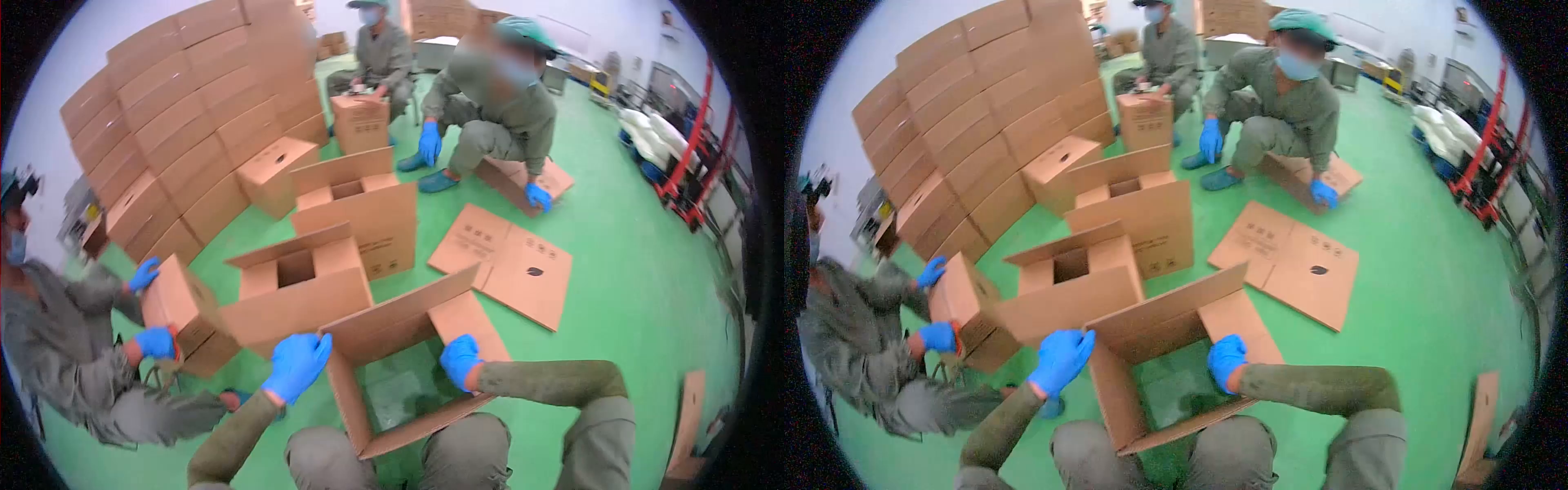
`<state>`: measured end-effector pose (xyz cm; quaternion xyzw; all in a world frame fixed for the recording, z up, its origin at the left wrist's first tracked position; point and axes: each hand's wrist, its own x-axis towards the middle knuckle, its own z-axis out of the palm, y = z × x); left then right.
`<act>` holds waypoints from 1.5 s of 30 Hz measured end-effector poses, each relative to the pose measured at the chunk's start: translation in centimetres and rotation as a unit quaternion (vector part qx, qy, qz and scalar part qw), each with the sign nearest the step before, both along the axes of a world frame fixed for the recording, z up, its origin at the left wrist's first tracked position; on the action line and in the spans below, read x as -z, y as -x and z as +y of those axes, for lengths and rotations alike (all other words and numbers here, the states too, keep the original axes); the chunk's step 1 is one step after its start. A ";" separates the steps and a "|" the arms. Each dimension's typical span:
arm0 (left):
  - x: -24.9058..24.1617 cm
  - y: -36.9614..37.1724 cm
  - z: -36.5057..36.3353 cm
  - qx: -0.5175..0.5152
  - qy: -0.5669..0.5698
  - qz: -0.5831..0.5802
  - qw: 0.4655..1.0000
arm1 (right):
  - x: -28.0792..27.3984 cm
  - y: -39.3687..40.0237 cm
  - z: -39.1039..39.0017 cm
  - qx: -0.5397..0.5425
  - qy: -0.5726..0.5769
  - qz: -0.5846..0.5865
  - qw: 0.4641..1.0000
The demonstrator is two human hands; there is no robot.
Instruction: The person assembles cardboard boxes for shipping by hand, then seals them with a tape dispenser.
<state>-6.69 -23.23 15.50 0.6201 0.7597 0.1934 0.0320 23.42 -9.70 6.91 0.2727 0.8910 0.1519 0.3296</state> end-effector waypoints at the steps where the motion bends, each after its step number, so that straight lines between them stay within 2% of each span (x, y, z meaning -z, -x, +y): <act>1: -0.9 -0.2 0.0 0.031 -0.088 0.069 0.993 | 1.0 1.3 0.6 0.003 -0.038 -0.027 0.999; 2: -1.8 -0.6 0.1 0.057 -0.176 0.133 0.974 | 2.1 1.9 1.4 0.015 -0.038 -0.003 0.999; 4: -4.7 -1.4 -0.1 0.324 -0.180 0.110 0.922 | 3.9 1.6 2.0 0.037 -0.026 0.036 0.998; 5: -5.2 -1.3 0.3 0.452 -0.178 0.096 0.869 | 3.5 1.8 1.8 0.043 -0.025 0.031 0.998; 8: 1.6 -2.1 -1.5 0.504 0.019 0.075 0.860 | 2.4 1.4 1.2 0.045 -0.021 0.013 0.999; 11: 4.0 -9.2 5.3 0.499 0.177 0.128 0.838 | 3.0 1.9 1.2 0.056 -0.004 0.040 0.998; 13: 10.0 -10.5 7.1 0.471 0.234 0.060 0.848 | 2.2 1.4 1.5 0.059 0.003 0.062 0.996; 14: 11.8 -11.4 7.6 0.458 0.264 0.023 0.849 | 2.4 0.2 2.0 0.050 0.040 0.119 0.991; 17: 10.5 -11.4 7.6 0.436 0.272 0.022 0.858 | 0.3 -1.5 2.6 0.064 0.130 0.167 0.975; 18: 11.7 -11.4 8.0 0.439 0.286 0.044 0.851 | 0.5 -1.4 2.6 0.070 0.136 0.176 0.972; 21: 12.4 -11.3 7.9 0.433 0.263 0.048 0.861 | 1.9 -0.7 2.9 0.081 0.133 0.147 0.977; 24: 11.6 -11.3 7.7 0.428 0.237 0.045 0.871 | 0.5 0.3 2.9 0.085 0.141 0.079 0.983; 27: 12.7 -11.0 7.7 0.427 0.188 0.011 0.885 | -0.1 0.2 2.5 0.080 0.125 0.093 0.985; 30: 10.1 -11.4 7.7 0.434 0.176 0.008 0.884 | -0.2 0.1 2.6 0.082 0.142 0.089 0.982; 34: 9.6 -11.2 7.7 0.471 0.015 0.039 0.881 | -0.2 0.1 3.1 0.068 0.199 0.099 0.973; 36: 7.7 -10.8 8.4 0.474 -0.069 0.074 0.875 | -0.8 0.2 3.6 0.051 0.235 0.083 0.967; 39: 2.8 -10.7 9.3 0.429 -0.254 0.081 0.863 | 2.3 -0.3 4.5 0.022 0.254 0.073 0.964; 40: 0.8 -10.2 9.9 0.387 -0.268 0.082 0.878 | 2.3 -0.1 4.6 0.016 0.250 0.061 0.966; 42: -2.4 -9.1 10.9 0.303 -0.293 0.083 0.903 | 2.2 0.2 4.7 0.005 0.244 0.038 0.969; 45: -1.5 -7.1 12.7 0.179 -0.185 0.049 0.965 | 2.1 0.0 4.5 0.017 0.238 0.055 0.970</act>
